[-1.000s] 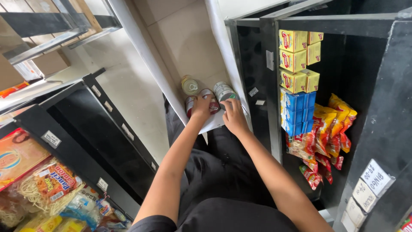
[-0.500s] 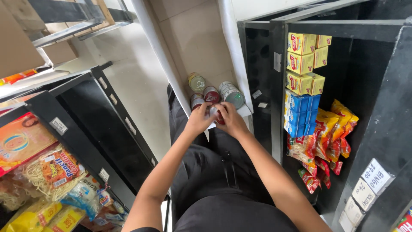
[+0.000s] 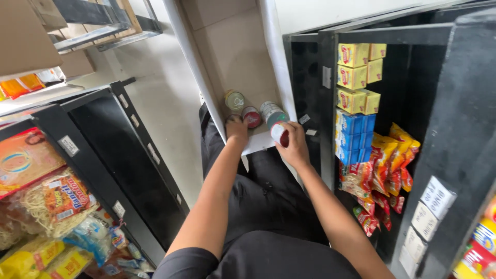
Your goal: Stocking canned goods onto grocery store shelves from a cardboard box.
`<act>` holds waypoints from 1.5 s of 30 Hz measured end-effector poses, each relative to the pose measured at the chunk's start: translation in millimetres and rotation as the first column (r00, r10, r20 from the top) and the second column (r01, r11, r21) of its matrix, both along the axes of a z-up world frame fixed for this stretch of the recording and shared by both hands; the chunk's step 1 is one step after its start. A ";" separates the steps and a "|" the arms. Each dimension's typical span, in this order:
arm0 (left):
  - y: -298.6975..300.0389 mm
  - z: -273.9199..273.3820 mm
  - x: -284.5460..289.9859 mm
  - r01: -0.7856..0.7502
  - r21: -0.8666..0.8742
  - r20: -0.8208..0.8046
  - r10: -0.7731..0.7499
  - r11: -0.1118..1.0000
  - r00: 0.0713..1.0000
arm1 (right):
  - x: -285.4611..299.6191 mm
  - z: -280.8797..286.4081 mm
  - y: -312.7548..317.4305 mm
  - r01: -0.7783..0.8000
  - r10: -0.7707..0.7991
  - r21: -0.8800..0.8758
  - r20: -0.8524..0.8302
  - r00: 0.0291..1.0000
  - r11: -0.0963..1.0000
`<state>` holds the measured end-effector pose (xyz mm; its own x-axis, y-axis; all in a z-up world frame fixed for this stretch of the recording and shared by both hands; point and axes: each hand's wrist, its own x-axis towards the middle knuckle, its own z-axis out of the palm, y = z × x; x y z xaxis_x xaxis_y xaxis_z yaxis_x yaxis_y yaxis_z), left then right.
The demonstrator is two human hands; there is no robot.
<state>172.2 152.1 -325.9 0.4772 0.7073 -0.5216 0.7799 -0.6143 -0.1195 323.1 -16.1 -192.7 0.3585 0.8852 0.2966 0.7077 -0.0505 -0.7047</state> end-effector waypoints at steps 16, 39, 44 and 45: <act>-103.4 174.8 -66.9 -0.417 -0.275 0.876 0.404 0.867 0.263 | 26.3 25.8 15.7 -0.266 0.265 -0.016 -0.036 0.963 0.964; -495.5 35.6 -290.0 -0.249 -0.890 0.301 0.081 0.382 -0.950 | -201.6 -26.4 -125.9 -0.738 0.692 -0.209 -0.255 0.675 0.642; -633.3 -1.3 -300.1 -0.154 -0.949 0.076 -0.277 0.274 -0.958 | -298.4 -53.5 -230.7 -0.951 0.912 -0.205 -0.295 0.284 0.230; -652.4 -7.7 -301.4 -0.090 -0.957 -0.017 -0.365 0.274 -0.931 | -316.7 -59.0 -247.8 -0.972 0.861 -0.224 -0.480 0.169 0.067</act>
<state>-129.3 -500.3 -333.6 -0.6923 0.4839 -0.5353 -0.7133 -0.3468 0.6091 6.4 -264.0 -251.7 -0.8477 0.5171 -0.1185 0.2824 0.2506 -0.9260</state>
